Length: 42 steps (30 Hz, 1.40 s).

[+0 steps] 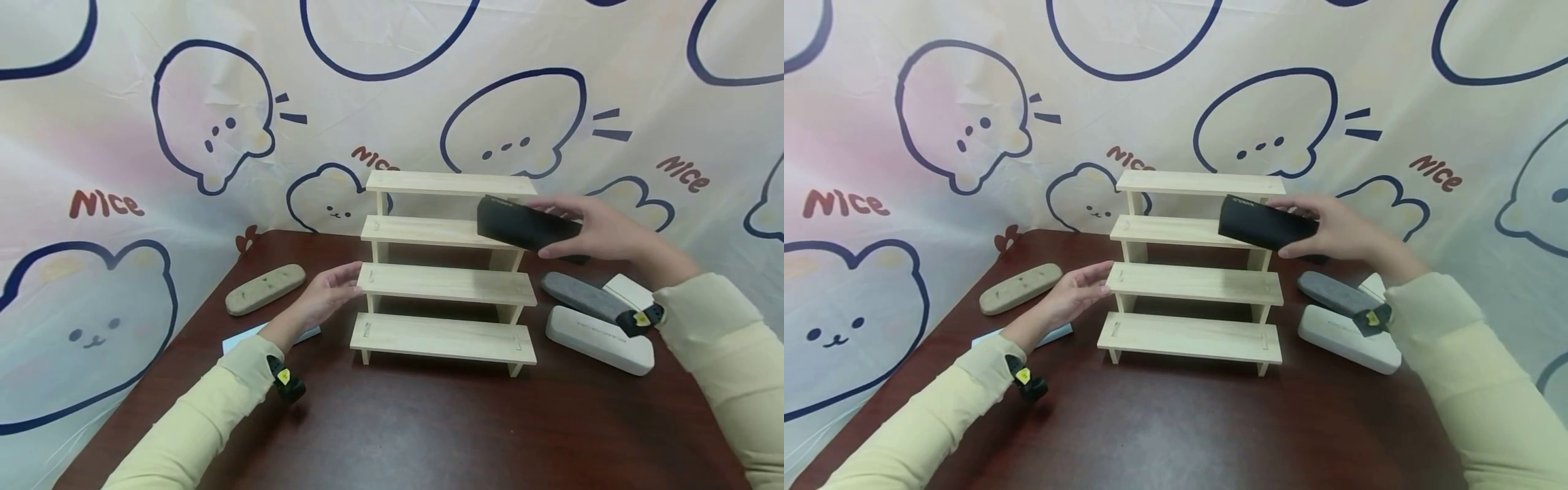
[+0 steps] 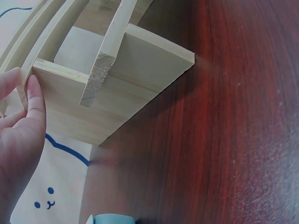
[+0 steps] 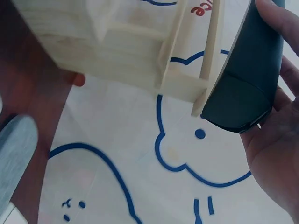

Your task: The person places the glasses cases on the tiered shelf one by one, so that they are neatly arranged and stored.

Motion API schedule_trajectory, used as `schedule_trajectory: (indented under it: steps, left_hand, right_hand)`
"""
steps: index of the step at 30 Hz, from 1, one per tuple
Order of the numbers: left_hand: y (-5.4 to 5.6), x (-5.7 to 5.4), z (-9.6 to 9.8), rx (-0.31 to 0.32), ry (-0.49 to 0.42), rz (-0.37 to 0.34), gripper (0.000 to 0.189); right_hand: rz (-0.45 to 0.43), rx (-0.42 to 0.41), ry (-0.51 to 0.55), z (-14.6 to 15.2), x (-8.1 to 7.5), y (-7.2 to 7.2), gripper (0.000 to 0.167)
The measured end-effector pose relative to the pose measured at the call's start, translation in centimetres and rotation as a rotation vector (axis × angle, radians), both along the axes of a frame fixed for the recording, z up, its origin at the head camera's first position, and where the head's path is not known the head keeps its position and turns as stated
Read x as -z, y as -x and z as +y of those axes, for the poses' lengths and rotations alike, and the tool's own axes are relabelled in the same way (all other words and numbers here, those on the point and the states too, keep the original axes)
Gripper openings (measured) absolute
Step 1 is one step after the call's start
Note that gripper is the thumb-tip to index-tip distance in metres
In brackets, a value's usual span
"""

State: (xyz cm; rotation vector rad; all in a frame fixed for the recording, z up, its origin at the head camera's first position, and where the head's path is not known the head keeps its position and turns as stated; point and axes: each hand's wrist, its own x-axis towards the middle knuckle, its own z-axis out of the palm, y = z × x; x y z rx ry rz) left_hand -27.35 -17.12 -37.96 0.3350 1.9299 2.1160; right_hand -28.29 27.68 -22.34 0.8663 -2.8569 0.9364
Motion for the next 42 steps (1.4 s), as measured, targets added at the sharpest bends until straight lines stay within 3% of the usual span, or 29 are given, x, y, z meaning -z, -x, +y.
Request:
schedule_trajectory:
  steps: [15, 23, 42]
  left_hand:
    - [0.1, 0.1, 0.0, 0.003, -0.017, 0.000, 0.061]
    - [0.1, 0.0, 0.1, -0.006, -0.006, 0.000, 0.061]
    - [0.0, 0.2, 0.1, -0.026, 0.016, -0.011, 0.059]
  right_hand:
    - [0.053, -0.053, -0.042, -5.3, -2.8, 4.3, 0.075]
    - [0.069, -0.027, -0.109, -8.4, -4.2, 6.1, 0.075]
    - [0.031, -0.024, -0.123, -15.1, -5.3, 10.6, 0.069]
